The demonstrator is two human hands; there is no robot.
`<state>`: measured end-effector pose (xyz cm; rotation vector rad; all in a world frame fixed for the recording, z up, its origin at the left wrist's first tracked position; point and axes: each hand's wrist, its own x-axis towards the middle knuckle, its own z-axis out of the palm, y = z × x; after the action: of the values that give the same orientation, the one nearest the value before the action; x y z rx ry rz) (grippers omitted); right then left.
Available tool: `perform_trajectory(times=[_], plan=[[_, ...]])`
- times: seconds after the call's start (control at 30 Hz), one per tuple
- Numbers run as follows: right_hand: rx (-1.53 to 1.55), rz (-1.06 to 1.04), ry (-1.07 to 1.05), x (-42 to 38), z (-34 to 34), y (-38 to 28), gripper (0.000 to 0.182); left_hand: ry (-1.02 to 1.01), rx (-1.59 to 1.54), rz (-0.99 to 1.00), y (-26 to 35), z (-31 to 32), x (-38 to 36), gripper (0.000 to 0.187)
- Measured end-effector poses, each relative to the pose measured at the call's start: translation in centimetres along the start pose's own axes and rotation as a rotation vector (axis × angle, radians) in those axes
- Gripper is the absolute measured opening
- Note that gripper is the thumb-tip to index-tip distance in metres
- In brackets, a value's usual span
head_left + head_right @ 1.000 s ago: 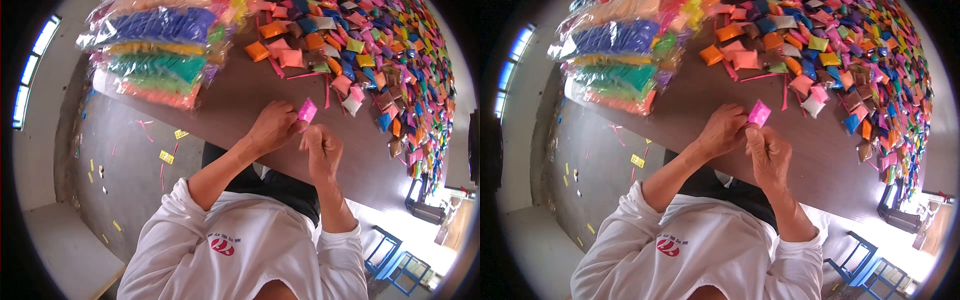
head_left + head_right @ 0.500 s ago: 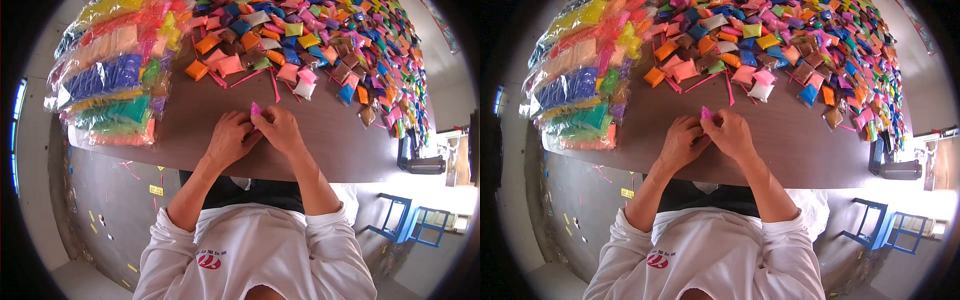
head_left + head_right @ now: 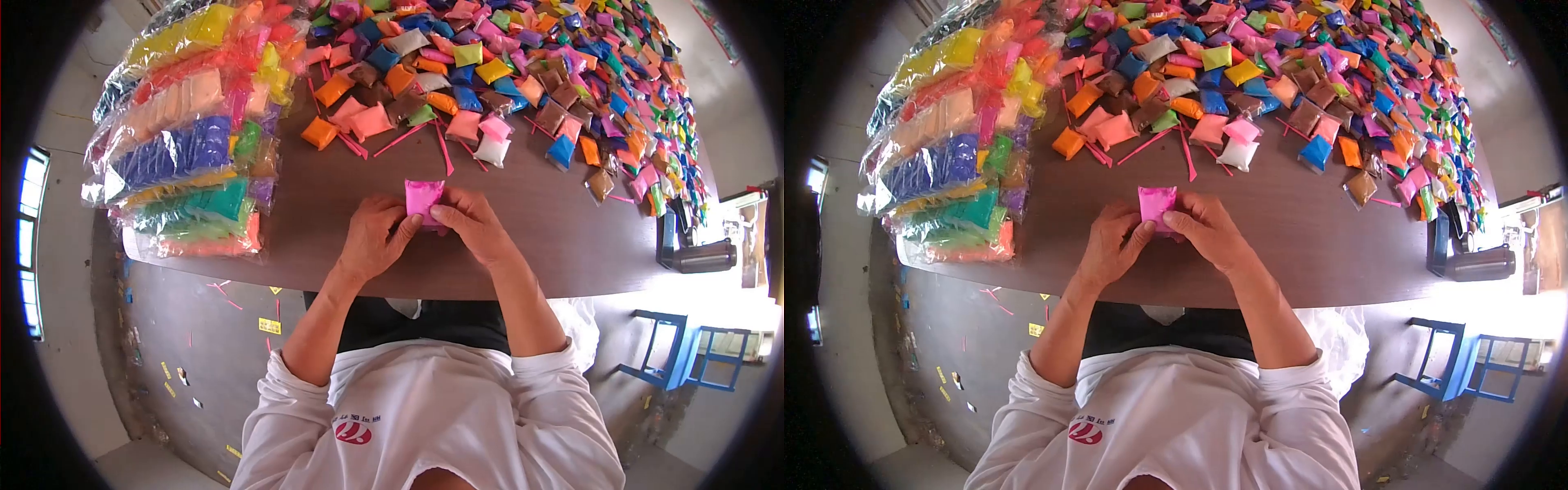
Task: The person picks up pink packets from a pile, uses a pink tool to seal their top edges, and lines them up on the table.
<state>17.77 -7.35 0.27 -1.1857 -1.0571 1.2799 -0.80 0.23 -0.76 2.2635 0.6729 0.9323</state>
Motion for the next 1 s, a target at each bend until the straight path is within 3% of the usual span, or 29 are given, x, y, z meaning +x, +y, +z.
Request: perform_trajectory(times=[0.17,0.33,0.47,0.57,0.73,0.83,1.0], plan=[[-0.002,-0.014,0.088,0.4,1.3,0.1,0.021,-0.120,0.062,-0.026,0.1,-0.4,0.3,0.033],[-0.094,-0.061,0.142,0.5,1.0,2.5,0.018,-0.062,0.017,0.060,-0.1,0.0,0.1,0.032],[0.039,-0.101,0.156,0.3,1.8,1.6,0.022,-0.016,-0.027,0.061,-0.2,0.1,0.1,0.034],[-0.001,-0.031,0.120,-0.1,1.5,0.1,0.026,-0.097,-0.020,-0.019,0.1,-0.5,0.2,0.037],[-0.181,-0.002,0.085,0.4,0.1,0.9,0.027,-0.041,-0.139,-0.122,-0.2,-0.4,-0.2,0.040],[-0.136,0.074,0.104,0.2,0.7,-0.4,0.024,-0.079,-0.204,-0.204,-0.6,-0.6,-0.2,0.043],[-0.030,0.017,0.061,0.4,0.5,-0.3,0.020,-0.101,-0.223,-0.237,-0.2,-1.0,-0.2,0.047]])
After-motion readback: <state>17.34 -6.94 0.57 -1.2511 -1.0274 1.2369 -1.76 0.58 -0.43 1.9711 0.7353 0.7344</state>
